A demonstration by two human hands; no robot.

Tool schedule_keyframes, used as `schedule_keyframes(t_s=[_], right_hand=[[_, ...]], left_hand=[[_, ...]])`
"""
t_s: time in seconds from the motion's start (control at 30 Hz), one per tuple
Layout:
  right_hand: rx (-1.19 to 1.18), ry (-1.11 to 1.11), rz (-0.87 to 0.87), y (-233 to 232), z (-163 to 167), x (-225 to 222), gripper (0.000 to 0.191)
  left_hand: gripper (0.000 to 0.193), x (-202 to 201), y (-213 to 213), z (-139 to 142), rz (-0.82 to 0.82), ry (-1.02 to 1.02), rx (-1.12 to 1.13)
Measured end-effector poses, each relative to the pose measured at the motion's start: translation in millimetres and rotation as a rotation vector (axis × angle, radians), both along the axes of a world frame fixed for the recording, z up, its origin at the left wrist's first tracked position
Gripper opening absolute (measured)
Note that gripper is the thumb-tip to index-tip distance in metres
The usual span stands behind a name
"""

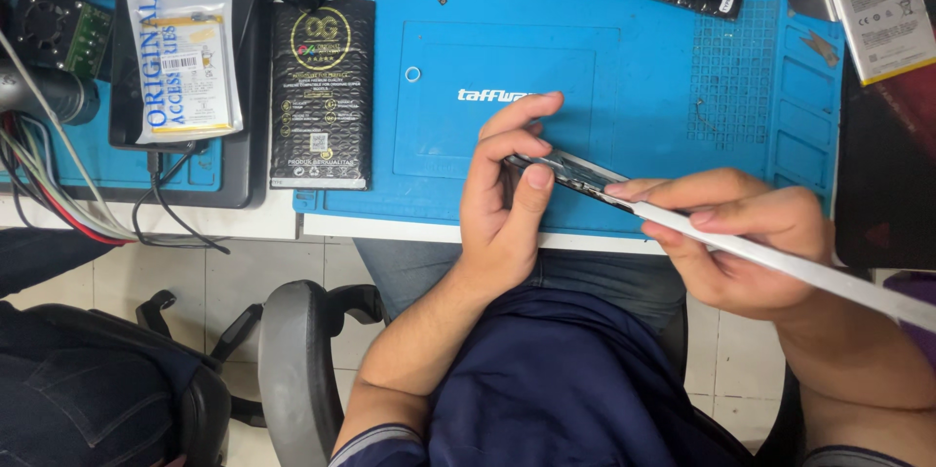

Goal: The person pries the screen assembly off a disassembled smartphone using a metal pry bar, working the tool around the edge of the display. They then lift the frame, peel adhesive, and continue prying the midframe apart on the repair mat.

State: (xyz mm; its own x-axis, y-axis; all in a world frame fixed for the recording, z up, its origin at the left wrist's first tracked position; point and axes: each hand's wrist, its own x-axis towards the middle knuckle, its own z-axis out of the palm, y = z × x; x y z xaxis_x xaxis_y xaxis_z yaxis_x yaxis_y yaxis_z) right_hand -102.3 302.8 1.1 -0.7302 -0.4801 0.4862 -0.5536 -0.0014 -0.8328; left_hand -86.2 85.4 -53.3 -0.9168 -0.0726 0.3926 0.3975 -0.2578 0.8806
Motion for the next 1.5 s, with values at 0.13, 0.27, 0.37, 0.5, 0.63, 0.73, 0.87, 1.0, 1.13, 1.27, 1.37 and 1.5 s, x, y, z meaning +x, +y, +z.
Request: schedule_keyframes(t_s=[0.13, 0.27, 0.37, 0.5, 0.63, 0.73, 0.87, 1.0, 1.13, 1.27, 1.37, 1.5], right_hand=[[0.019, 0.057, 0.02, 1.5, -2.9, 0.2, 0.028], [0.037, 0.097, 0.041, 3.9, -6.2, -1.0, 0.028], [0.002, 0.1, 0.034, 1.4, -11.3, -4.2, 0.03], [-0.026, 0.242, 0.037, -3.0, -19.6, -9.7, 0.033], [-0.04, 0.189, 0.016, -1.8, -28.8, -9.6, 0.031], [-0.06, 0.188, 0.041, 3.8, -41.5, -8.5, 0.03], [-0.236, -0.221, 0.082, 18.2, -61.9, -3.7, 0.029], [-0.422, -0.851, 0.324, 34.0, -71.4, 0.0, 0.033], [-0.172, 0.224, 0.157, 26.8, -72.3, -3.1, 0.029], [-0.4, -0.668, 0.179, 18.6, -57.7, -4.0, 0.028], [-0.111, 0.131, 0.017, 7.3, -49.9, -5.1, 0.031], [-0.051, 0.213, -0.016, -0.7, -38.9, -7.8, 0.034]], left_hand=[[0.011, 0.3, -0.1, 1.1, 0.008, 0.003, -0.028], [0.011, 1.0, -0.4, 1.1, 0.008, -0.001, -0.036], [0.011, 0.6, -0.8, 0.9, -0.002, -0.018, -0.008], [0.01, -2.3, -2.8, -0.2, -0.027, -0.033, 0.024], [0.009, -1.7, -4.1, -1.0, -0.039, -0.048, 0.024], [0.009, -2.2, -4.4, -0.9, -0.043, -0.053, 0.025], [0.01, -2.1, -4.3, 0.0, -0.042, -0.05, 0.017], [0.009, -1.9, -4.4, -0.1, -0.039, -0.047, 0.013], [0.009, -1.6, -4.5, -0.4, -0.042, -0.05, 0.019], [0.01, -1.4, -4.8, 0.3, -0.038, -0.051, 0.005], [0.01, -1.8, -4.1, 0.8, -0.039, -0.049, 0.001], [0.01, -1.3, -4.1, 1.4, -0.037, -0.043, -0.005]])
